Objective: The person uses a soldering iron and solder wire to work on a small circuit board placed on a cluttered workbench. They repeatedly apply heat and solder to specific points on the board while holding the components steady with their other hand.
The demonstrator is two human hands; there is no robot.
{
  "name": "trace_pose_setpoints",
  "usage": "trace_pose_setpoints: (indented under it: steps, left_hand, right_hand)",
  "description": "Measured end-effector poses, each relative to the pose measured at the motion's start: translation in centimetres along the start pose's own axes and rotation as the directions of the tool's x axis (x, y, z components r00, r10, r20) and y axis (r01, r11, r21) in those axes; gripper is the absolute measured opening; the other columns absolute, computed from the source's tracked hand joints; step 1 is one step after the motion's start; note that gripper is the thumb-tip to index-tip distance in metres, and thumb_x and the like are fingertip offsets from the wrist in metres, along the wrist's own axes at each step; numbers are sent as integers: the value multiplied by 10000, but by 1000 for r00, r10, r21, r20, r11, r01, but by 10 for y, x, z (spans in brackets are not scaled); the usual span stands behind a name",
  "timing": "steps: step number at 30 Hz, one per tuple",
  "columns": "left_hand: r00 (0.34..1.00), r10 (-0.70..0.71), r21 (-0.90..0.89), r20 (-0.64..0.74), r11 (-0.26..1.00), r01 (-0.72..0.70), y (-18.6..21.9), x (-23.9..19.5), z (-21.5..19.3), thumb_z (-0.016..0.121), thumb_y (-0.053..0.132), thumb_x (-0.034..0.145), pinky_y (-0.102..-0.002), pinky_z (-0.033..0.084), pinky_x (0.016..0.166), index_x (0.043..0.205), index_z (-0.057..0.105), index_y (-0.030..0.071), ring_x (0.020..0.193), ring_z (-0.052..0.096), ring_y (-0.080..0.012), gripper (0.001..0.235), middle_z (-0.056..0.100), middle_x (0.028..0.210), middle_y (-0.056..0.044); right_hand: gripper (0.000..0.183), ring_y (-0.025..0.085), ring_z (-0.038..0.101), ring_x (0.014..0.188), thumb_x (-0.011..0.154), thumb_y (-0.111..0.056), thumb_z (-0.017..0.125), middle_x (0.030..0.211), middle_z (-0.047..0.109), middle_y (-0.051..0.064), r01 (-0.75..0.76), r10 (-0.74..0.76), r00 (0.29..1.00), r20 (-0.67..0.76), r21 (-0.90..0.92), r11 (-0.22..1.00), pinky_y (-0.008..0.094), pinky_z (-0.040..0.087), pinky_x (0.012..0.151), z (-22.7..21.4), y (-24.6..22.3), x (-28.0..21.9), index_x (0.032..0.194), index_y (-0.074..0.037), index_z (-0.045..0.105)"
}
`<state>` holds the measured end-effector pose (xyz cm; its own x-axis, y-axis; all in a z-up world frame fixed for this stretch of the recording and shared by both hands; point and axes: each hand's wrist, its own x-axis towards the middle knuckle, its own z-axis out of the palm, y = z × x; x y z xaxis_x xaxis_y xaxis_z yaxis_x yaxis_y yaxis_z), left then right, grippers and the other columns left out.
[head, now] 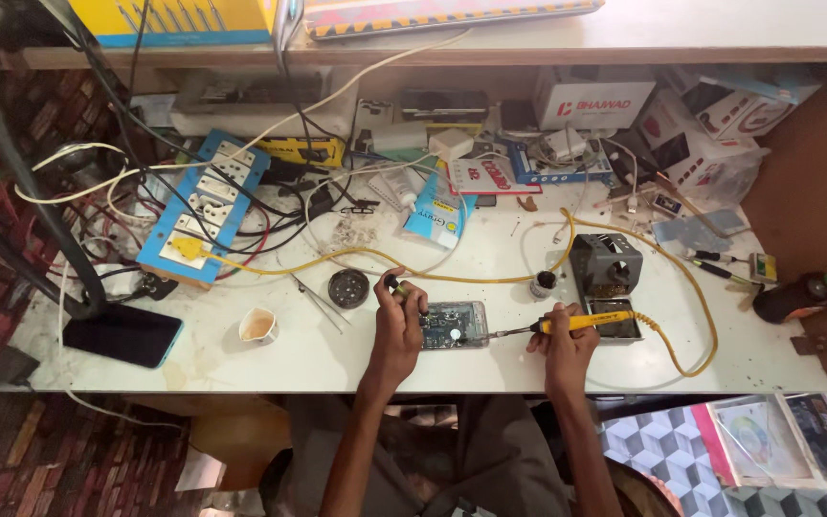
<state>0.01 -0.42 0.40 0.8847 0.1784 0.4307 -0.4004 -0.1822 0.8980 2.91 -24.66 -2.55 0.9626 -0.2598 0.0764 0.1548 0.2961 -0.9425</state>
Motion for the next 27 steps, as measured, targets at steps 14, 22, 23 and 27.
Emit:
trace_pose_setpoints:
  steps: [14, 22, 23, 27]
  left_hand:
    - [1000, 19, -18, -25, 1000, -19, 1, 3, 4, 415, 54, 1100, -298, 484, 779, 1414, 302, 1, 788, 546, -157, 338, 547, 840, -71]
    - [1000, 18, -16, 13, 1000, -18, 5, -2, 0, 392, 45, 1114, -290, 480, 790, 1424, 287, 5, 807, 544, -150, 330, 535, 873, -77]
    - [1000, -15, -8, 12, 1000, 15, 6, 0, 0, 395, 50, 1106, -290, 473, 763, 1417, 291, 7, 789, 534, -152, 330, 542, 862, -76]
    - [999, -44, -4, 2, 999, 44, 7, 3, 2, 393, 60, 1090, -292, 466, 728, 1401, 294, 8, 769, 525, -155, 331, 548, 838, -78]
  right_hand:
    - [331, 93, 438, 447, 1075, -254, 582, 593, 487, 17, 38, -36, 998, 46, -38, 999, 269, 445, 442, -2, 1, 5, 831, -33, 551]
    - [313, 93, 428, 437, 1077, -223, 566, 573, 460, 11, 54, -54, 998, -37, -19, 998, 277, 443, 442, -5, 4, -3, 836, -24, 550]
    - [312, 87, 427, 444, 1083, -223, 565, 570, 447, 5, 81, -80, 997, -15, 13, 997, 278, 467, 454, -3, 2, 0, 841, -27, 553]
    - [286, 100, 448, 436, 1047, -199, 583, 583, 487, 24, 33, -33, 999, 5, -50, 998, 285, 459, 438, 3, -4, 3, 824, -24, 545]
